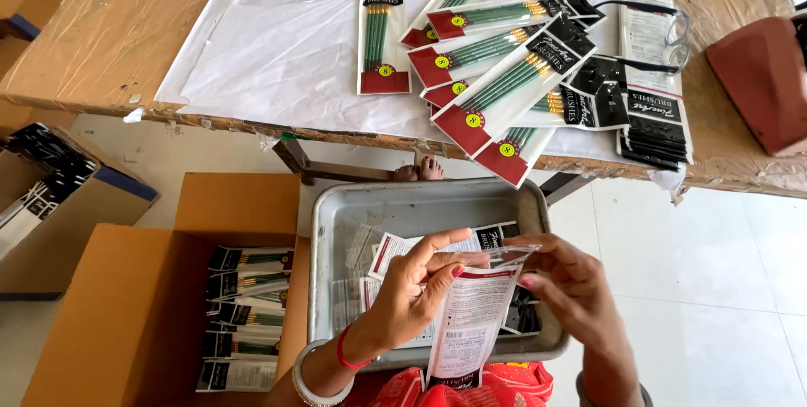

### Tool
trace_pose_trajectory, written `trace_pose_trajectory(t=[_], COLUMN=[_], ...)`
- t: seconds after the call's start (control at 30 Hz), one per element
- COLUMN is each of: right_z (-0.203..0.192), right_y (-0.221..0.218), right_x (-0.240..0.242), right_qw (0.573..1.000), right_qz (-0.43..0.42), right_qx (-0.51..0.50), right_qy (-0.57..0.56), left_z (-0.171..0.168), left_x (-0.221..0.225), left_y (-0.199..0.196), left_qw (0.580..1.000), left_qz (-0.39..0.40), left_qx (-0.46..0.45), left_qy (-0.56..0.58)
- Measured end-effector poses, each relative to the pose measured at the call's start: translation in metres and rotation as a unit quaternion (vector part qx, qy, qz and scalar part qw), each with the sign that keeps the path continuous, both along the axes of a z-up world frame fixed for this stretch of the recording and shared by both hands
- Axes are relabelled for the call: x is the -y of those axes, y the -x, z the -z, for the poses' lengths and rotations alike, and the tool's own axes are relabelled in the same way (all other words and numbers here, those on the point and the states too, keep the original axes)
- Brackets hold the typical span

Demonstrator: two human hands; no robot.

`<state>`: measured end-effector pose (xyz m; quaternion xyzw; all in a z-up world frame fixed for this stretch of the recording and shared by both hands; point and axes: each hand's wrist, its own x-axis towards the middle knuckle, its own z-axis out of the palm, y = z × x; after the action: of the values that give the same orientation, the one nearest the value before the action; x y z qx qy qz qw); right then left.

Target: The person packages paintbrushes by placing them into plastic sleeves, gathers the sleeved brushes into a bundle, and puts the bundle into a cardboard box.

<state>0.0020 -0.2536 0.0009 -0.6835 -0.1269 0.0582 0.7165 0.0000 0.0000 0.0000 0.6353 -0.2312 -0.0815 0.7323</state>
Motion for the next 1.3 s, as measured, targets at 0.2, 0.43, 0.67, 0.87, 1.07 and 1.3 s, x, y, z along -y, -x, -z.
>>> trace_pose_trajectory(t=[0.2,0.43,0.67,0.87,1.07,1.3], right_z=[0.033,0.041,0.03,0.039,0.046,0.052], right_y=[-0.006,-0.021,-0.035,-0.021,-0.004,0.047], right_x=[0.003,0.02,0.023,0.009,-0.002,0.006], right_qw=[0.999,0.993,0.969,0.966,0.997,0.993], right_qz=[0.038,0.017,-0.148,-0.056,0.006,-0.073], right_qx=[0.029,0.09,0.198,0.22,0.076,0.017], right_qy=[0.006,0.073,0.0,0.123,-0.029,0.096], left_z=[0.018,0.008,0.003,-0.002,0.017,0.042], left_x=[-0.01,-0.023,-0.036,-0.03,-0.044,-0.065], left_y=[-0.006,-0.022,-0.032,-0.028,-0.027,-0.031], left_qw=[0.991,0.981,0.966,0.963,0.991,0.997], left_qz=[-0.079,-0.067,0.021,-0.023,0.046,0.04], left_qx=[0.087,0.172,0.252,0.23,0.104,0.046], left_qy=[-0.057,-0.065,-0.054,-0.135,-0.065,0.049])
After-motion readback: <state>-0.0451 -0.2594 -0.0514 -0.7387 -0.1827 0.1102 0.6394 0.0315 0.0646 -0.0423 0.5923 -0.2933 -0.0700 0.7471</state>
